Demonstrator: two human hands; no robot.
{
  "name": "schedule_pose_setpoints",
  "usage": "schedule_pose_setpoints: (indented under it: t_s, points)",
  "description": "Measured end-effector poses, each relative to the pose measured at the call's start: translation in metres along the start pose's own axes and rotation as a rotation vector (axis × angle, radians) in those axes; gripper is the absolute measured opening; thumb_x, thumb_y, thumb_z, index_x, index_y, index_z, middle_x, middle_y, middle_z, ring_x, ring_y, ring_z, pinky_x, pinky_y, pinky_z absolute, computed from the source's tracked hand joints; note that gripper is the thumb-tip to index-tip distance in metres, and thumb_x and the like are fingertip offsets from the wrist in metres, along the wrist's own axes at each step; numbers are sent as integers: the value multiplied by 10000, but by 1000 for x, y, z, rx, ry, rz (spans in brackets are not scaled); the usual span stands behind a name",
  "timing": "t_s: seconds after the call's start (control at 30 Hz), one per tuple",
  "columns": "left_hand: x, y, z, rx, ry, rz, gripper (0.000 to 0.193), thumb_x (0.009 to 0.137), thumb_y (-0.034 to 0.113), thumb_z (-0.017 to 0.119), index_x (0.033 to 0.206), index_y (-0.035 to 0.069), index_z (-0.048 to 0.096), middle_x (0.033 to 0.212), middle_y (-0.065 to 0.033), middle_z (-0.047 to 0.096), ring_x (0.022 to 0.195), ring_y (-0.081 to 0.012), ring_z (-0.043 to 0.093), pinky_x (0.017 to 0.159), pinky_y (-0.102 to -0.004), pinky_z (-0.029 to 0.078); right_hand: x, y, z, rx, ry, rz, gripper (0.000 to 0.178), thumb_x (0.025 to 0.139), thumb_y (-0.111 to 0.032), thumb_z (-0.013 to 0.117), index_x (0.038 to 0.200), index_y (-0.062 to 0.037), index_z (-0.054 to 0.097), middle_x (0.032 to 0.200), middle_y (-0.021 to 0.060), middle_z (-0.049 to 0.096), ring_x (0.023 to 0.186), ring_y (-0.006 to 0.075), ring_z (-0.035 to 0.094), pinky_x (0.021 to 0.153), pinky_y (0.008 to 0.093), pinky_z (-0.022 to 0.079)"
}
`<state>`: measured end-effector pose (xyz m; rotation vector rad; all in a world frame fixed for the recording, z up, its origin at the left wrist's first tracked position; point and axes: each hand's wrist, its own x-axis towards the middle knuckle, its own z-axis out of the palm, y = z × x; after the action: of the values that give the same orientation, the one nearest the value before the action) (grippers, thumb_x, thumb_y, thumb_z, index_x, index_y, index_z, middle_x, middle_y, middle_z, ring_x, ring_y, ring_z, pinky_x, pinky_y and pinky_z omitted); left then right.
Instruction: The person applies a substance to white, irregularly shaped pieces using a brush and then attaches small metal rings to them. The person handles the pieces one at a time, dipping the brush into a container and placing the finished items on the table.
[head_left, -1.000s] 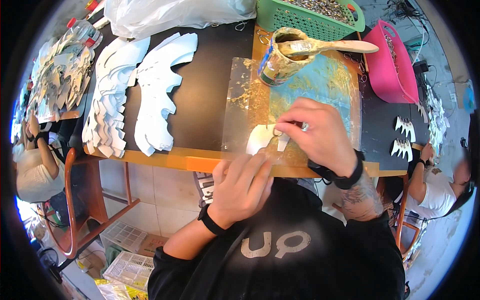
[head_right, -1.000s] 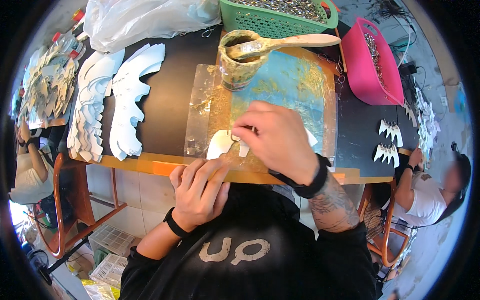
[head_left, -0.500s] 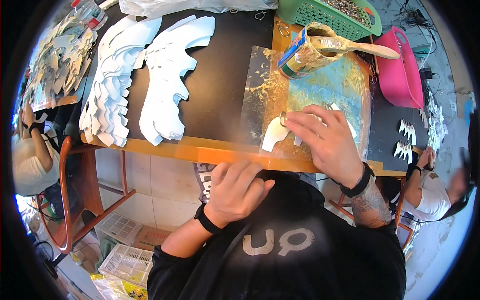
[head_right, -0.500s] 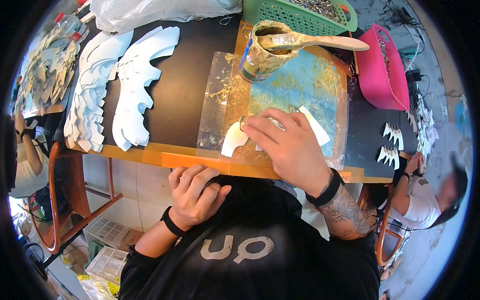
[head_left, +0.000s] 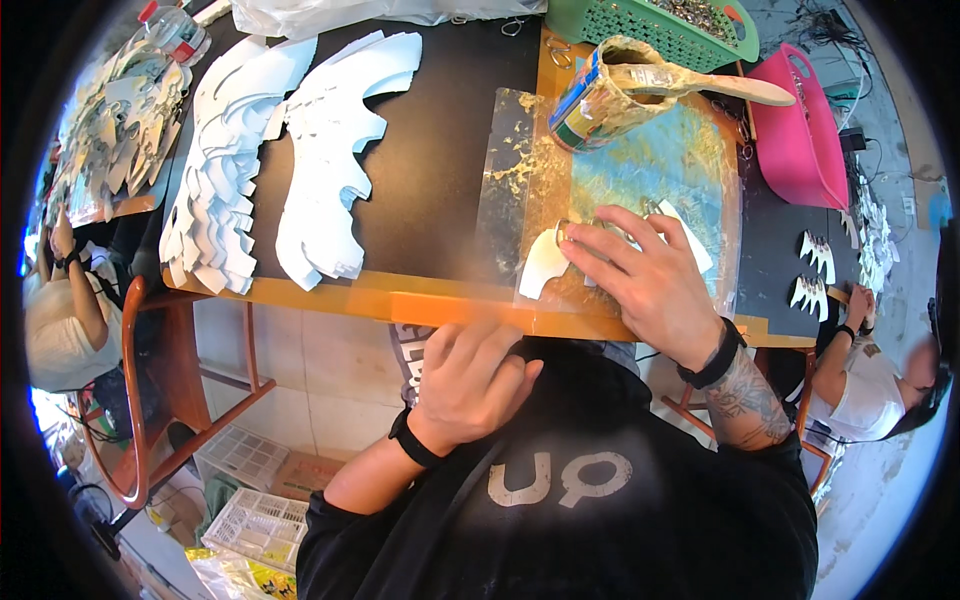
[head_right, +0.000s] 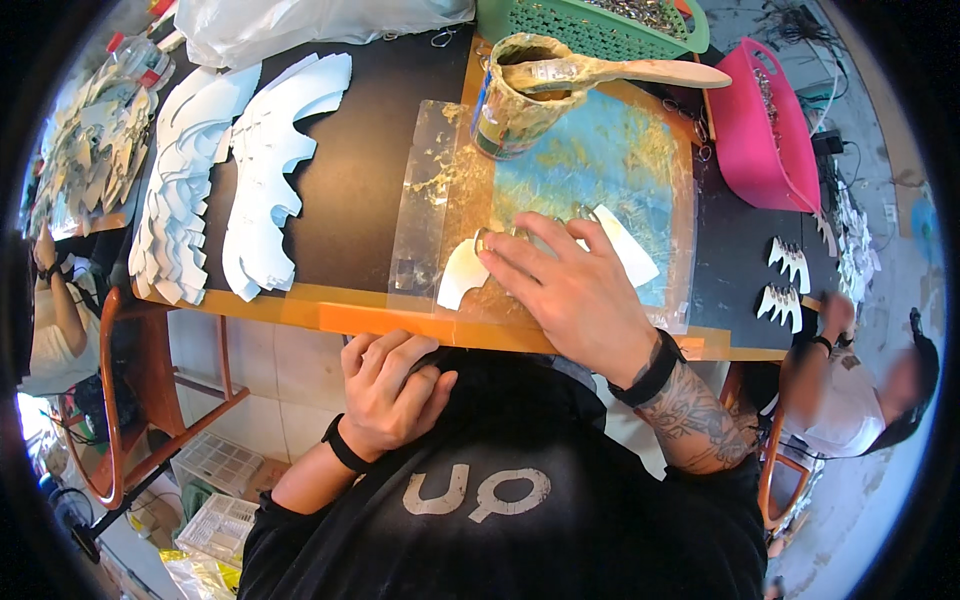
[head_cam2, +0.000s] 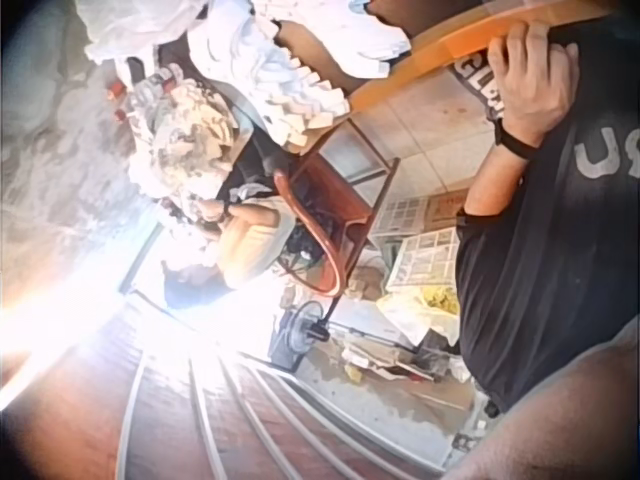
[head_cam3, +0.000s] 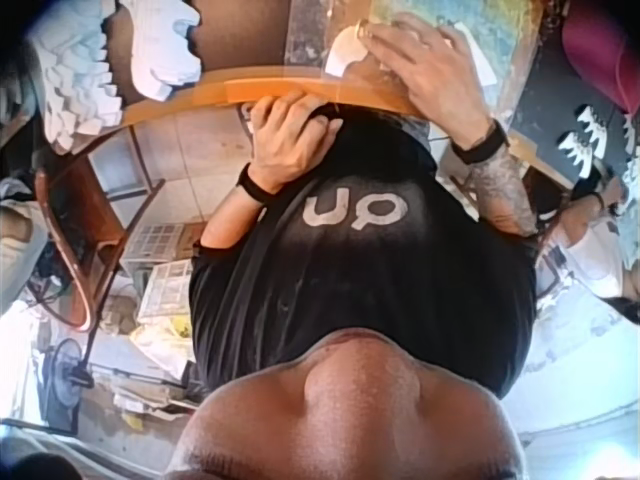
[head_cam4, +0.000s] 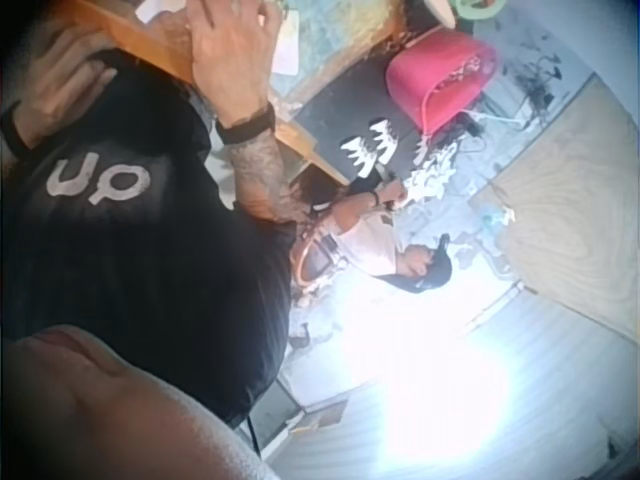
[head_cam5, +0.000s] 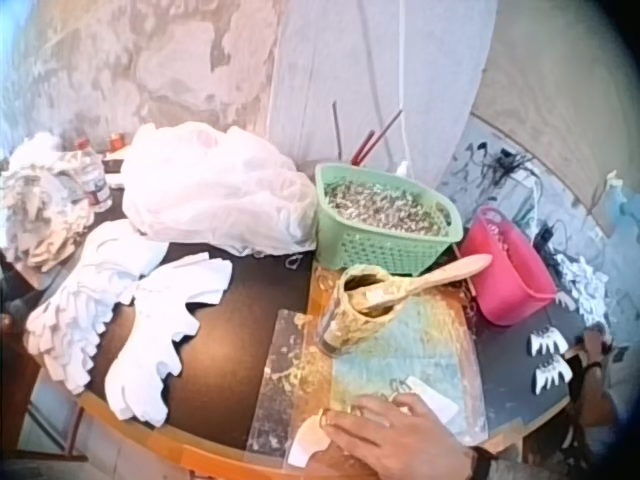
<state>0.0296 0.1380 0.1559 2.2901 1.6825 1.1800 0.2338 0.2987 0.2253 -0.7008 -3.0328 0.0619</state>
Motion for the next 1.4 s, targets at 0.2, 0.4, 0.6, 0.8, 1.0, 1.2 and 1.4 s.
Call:
schedule_pose_setpoints:
  t_s: [0.2, 0.4, 0.6, 0.8, 1.0, 1.2, 1.4]
  points:
    - [-5, 3, -5, 3, -25, -1, 156, 842, 114, 801, 873, 60, 658, 1101, -123, 690, 985, -314, 680, 945, -469, 450, -19, 14, 1, 287, 222, 255, 365, 905, -97, 677, 1267, -63, 664, 1270, 135, 670, 1244, 344, 594, 1012, 457, 453]
    - [-12, 4, -8, 14, -68, -18, 153, 861, 103, 782, 872, 49, 639, 1099, -144, 693, 1005, -344, 673, 942, -500, 478, -78, 50, 2, 126, 294, 675, 268, 895, -250, 779, 1001, -34, 661, 986, 150, 655, 976, 395, 633, 860, 477, 508]
    - [-7, 17, -6, 61, -65, 39, 166, 865, 97, 770, 847, 51, 612, 1081, -153, 688, 1007, -369, 661, 936, -517, 471, -77, 45, 5, 362, 359, 828, 215, 881, -208, 761, 993, -43, 680, 983, 165, 690, 974, 400, 663, 834, 463, 527]
    - [-3, 33, -11, 138, -49, 89, 135, 851, 94, 765, 831, 45, 641, 1088, -156, 690, 977, -345, 668, 911, -500, 464, -67, 50, 15, 437, 459, 793, 162, 867, -109, 637, 990, -44, 719, 961, 188, 729, 918, 411, 698, 807, 501, 545]
    - [-21, 40, -11, 51, -88, 59, 127, 871, 120, 756, 861, 35, 663, 1091, -159, 676, 987, -351, 659, 915, -506, 478, -46, 32, -12, 556, 788, 476, 133, 886, -4, 591, 962, -11, 700, 944, 186, 698, 911, 414, 672, 816, 500, 536]
    - [-24, 55, -9, 31, -168, 58, 169, 893, 166, 755, 890, 26, 660, 1100, -166, 667, 951, -360, 651, 869, -502, 481, -87, 32, -29, 752, 897, 525, 133, 899, 23, 638, 1007, -7, 711, 969, 154, 693, 919, 348, 674, 769, 431, 563]
    - [-20, 64, 6, 69, -164, -14, 140, 827, 37, 771, 901, 26, 653, 1094, -180, 677, 896, -373, 643, 810, -459, 494, -192, 100, -56, 472, 809, 779, 199, 913, 32, 658, 1077, -33, 751, 987, 127, 704, 901, 262, 681, 773, 347, 556]
